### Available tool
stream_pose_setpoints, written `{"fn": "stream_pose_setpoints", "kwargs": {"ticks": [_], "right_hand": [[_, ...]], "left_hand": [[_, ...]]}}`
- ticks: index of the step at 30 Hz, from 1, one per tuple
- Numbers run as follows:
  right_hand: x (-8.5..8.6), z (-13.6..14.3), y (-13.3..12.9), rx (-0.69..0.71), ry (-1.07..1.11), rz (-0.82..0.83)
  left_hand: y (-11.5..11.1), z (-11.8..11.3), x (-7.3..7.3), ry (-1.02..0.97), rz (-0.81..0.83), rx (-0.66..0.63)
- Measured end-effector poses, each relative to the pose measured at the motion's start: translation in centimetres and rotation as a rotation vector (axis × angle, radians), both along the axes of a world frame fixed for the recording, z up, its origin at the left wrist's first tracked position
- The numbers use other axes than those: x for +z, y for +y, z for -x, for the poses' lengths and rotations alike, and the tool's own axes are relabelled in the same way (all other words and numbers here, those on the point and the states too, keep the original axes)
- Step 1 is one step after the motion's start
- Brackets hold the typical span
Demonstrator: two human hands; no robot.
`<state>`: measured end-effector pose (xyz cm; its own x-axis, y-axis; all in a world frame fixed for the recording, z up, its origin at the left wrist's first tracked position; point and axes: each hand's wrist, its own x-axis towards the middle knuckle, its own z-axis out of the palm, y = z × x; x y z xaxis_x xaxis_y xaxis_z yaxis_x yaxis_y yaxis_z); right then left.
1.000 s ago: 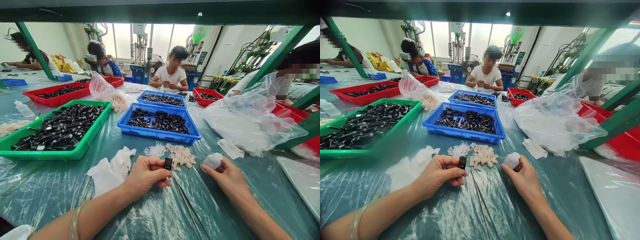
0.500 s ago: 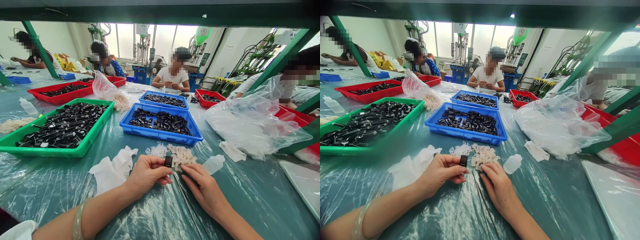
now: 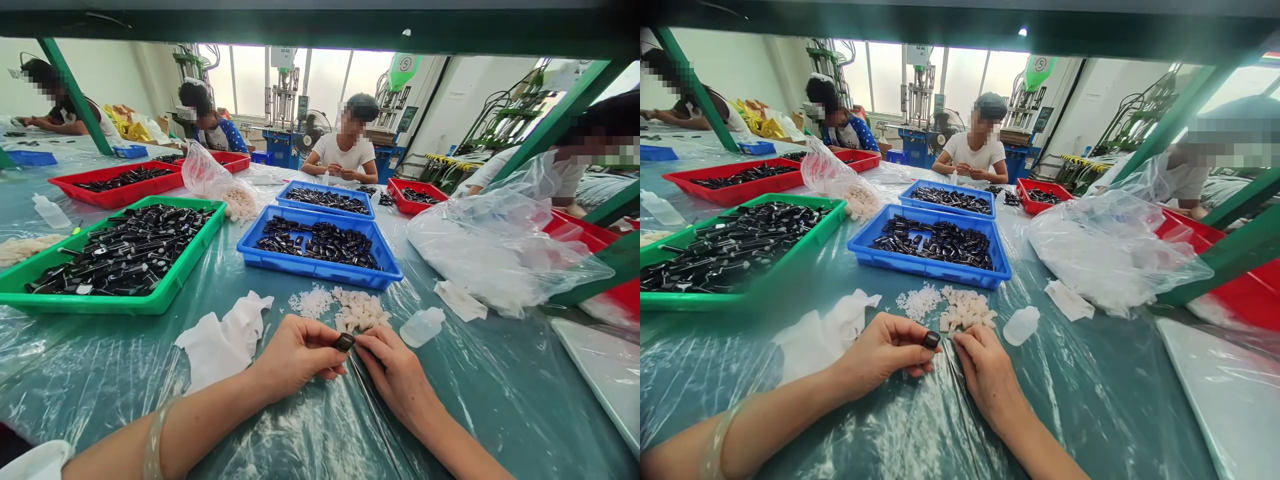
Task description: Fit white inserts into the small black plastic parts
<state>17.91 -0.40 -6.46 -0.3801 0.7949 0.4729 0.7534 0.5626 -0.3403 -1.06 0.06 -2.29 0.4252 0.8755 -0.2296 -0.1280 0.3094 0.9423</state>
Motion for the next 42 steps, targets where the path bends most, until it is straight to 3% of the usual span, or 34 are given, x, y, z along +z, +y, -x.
{"fn": "stream_pose_setpoints", "kwargs": {"ticks": [9,16,21,26,29,36,42], "right_hand": [[0.5,0.1,-0.5,0.003,0.001,0.031],[0.6,0.1,-0.6,0.029,0.057,0.055],[2.2,0.0,-1.6,-0.001,0.175,0.090],[4.0,-0.2,-3.0,-0.011,0.484,0.179],[4.3,-0.1,-3.5,-0.008,0.559,0.189],[4.5,0.7,-3.8,0.144,0.479,0.079],[4.6,0.9,-3.8,0.166,0.373,-0.004]], "left_hand": [[-0.2,-0.3,-1.1,0.011,-0.073,-0.073],[-0.3,-0.2,-1.0,0.038,-0.127,-0.098],[-0.3,-0.2,-1.0,0.008,-0.071,-0.101],[-0.5,-0.3,-0.8,0.003,-0.011,-0.142],[-0.7,-0.4,-0.5,0.019,-0.015,-0.158],[-1.0,-0.5,-0.6,0.043,-0.023,-0.194],[-1.0,-0.5,-0.6,0.082,-0.028,-0.204]]}}
